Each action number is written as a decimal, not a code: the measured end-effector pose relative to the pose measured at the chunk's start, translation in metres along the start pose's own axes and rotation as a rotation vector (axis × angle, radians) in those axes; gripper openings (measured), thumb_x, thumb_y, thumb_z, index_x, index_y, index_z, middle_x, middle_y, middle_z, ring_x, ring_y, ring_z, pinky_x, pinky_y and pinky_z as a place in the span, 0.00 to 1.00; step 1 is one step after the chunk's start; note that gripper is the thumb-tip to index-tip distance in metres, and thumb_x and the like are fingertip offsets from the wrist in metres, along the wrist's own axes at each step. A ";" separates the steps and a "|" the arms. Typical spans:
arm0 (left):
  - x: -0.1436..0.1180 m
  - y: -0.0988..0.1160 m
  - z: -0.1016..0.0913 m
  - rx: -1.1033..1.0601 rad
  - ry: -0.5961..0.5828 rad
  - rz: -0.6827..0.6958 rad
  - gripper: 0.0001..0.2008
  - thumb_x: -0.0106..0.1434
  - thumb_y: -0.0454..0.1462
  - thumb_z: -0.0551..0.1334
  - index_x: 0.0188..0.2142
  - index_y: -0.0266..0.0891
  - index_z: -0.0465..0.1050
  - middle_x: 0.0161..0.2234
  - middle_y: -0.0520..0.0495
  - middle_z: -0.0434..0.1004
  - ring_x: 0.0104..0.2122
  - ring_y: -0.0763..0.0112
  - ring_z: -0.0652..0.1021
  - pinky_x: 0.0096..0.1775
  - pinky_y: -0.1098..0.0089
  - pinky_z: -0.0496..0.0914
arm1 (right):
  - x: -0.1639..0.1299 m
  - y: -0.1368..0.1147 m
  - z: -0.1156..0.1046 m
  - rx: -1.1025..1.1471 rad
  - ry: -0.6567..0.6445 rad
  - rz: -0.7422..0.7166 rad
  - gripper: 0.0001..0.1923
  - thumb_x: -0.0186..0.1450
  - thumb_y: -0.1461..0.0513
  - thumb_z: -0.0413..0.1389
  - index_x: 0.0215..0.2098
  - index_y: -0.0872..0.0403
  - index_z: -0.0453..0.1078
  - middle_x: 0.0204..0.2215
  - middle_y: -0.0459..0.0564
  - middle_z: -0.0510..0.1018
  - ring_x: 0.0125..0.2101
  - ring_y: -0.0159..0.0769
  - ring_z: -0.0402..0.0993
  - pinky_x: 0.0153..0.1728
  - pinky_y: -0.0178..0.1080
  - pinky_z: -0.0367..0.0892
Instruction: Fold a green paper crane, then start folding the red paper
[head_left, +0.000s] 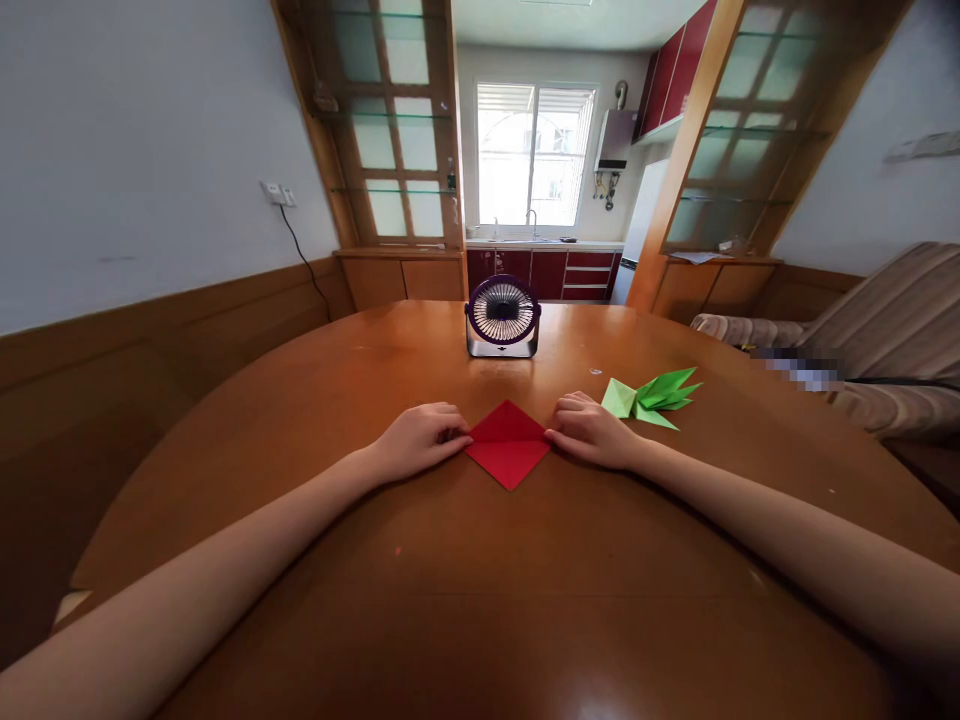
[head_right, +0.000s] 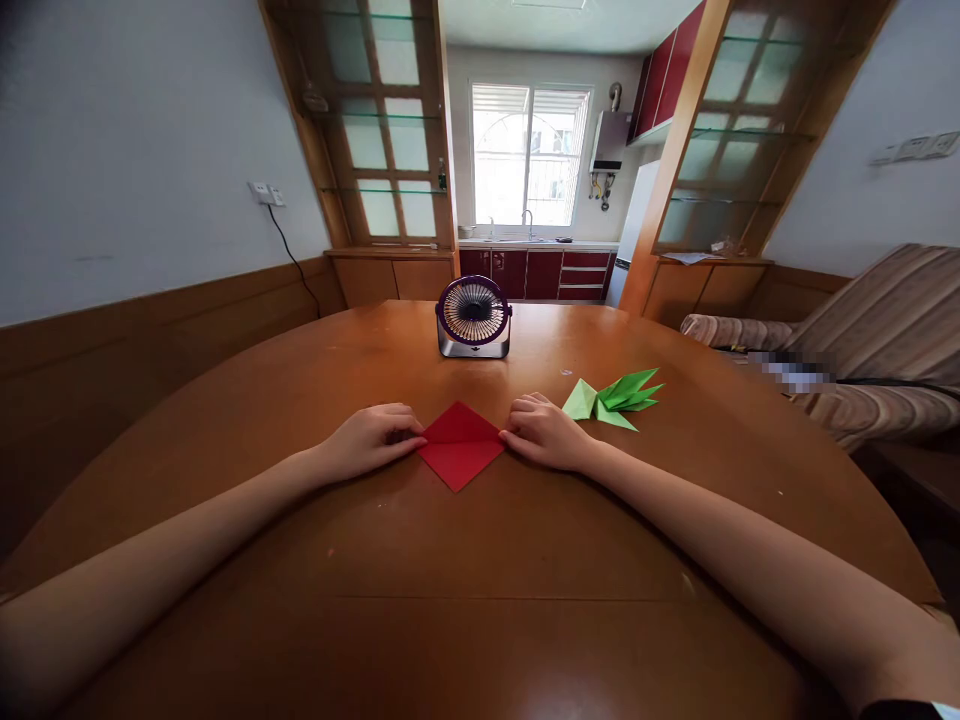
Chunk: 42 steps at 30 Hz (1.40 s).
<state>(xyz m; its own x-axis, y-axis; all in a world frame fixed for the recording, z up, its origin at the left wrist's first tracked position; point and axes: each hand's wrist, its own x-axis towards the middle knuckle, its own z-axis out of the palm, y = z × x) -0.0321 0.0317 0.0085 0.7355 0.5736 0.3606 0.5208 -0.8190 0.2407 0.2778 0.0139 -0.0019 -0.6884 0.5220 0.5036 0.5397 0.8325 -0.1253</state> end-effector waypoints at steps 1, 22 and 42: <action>0.000 -0.001 0.001 -0.040 0.012 -0.047 0.13 0.67 0.44 0.57 0.35 0.39 0.75 0.32 0.48 0.74 0.32 0.71 0.74 0.35 0.71 0.66 | 0.000 0.001 0.001 0.003 0.001 0.014 0.16 0.70 0.58 0.49 0.26 0.55 0.66 0.27 0.48 0.69 0.30 0.34 0.64 0.38 0.40 0.60; 0.003 -0.013 0.007 -0.227 0.058 -0.251 0.12 0.62 0.45 0.60 0.34 0.39 0.75 0.32 0.49 0.72 0.31 0.71 0.72 0.35 0.70 0.67 | -0.001 0.000 0.002 0.002 0.001 0.063 0.10 0.68 0.60 0.52 0.46 0.55 0.69 0.39 0.54 0.74 0.40 0.40 0.70 0.45 0.46 0.64; 0.025 0.034 0.032 0.020 -0.306 -0.026 0.32 0.72 0.52 0.41 0.68 0.36 0.44 0.68 0.41 0.39 0.68 0.63 0.45 0.66 0.60 0.42 | -0.002 0.005 0.007 -0.005 -0.034 -0.069 0.15 0.69 0.64 0.50 0.51 0.52 0.72 0.45 0.55 0.77 0.45 0.41 0.72 0.49 0.49 0.66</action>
<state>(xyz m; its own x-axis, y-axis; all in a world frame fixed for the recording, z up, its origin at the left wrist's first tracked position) 0.0178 0.0181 -0.0036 0.8165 0.5735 0.0661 0.5472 -0.8054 0.2277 0.2782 0.0187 -0.0094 -0.7401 0.4693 0.4818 0.4923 0.8660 -0.0873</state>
